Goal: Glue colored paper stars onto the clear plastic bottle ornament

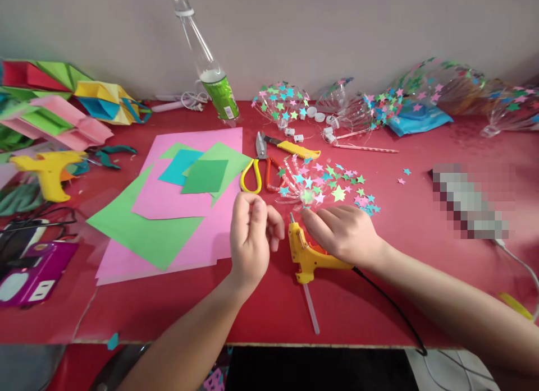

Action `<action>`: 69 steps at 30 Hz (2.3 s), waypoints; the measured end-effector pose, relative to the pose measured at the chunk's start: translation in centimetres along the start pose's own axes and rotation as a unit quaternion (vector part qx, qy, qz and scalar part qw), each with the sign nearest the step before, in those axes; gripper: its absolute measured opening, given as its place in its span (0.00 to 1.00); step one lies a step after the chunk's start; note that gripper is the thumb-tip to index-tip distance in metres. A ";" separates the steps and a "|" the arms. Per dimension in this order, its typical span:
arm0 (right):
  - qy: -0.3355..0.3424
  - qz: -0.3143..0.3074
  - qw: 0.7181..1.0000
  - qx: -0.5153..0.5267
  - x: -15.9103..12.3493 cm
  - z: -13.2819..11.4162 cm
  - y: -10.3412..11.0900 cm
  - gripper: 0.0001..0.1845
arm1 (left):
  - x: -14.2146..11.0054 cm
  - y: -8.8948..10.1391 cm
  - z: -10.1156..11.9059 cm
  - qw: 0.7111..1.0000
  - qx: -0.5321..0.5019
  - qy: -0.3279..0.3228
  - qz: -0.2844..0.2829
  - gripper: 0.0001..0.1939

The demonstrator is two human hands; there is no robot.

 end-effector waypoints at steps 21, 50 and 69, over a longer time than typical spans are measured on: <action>-0.244 -0.298 0.923 0.004 -4.8 11.9 -3.0 0.08 | 0.4 0.6 -0.6 0.999 0.051 0.005 -0.020 0.03; -0.316 -0.170 0.931 0.069 -6.3 13.9 -4.6 0.06 | -0.4 -0.2 -1.8 0.997 0.024 0.048 -0.047 0.03; -0.052 -0.036 0.956 0.285 -3.7 1.2 3.3 0.13 | -3.3 -5.2 -0.5 0.964 0.010 0.078 -0.254 0.08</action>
Point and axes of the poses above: each hand's wrist, its own x-axis towards the middle knuckle, its own y-axis out of the back of the hand, z = x × y, the point moved 9 cm from there along x, towards the middle knuckle, and after that the axes turned 14 degrees about -y, right-handed, at the moved point
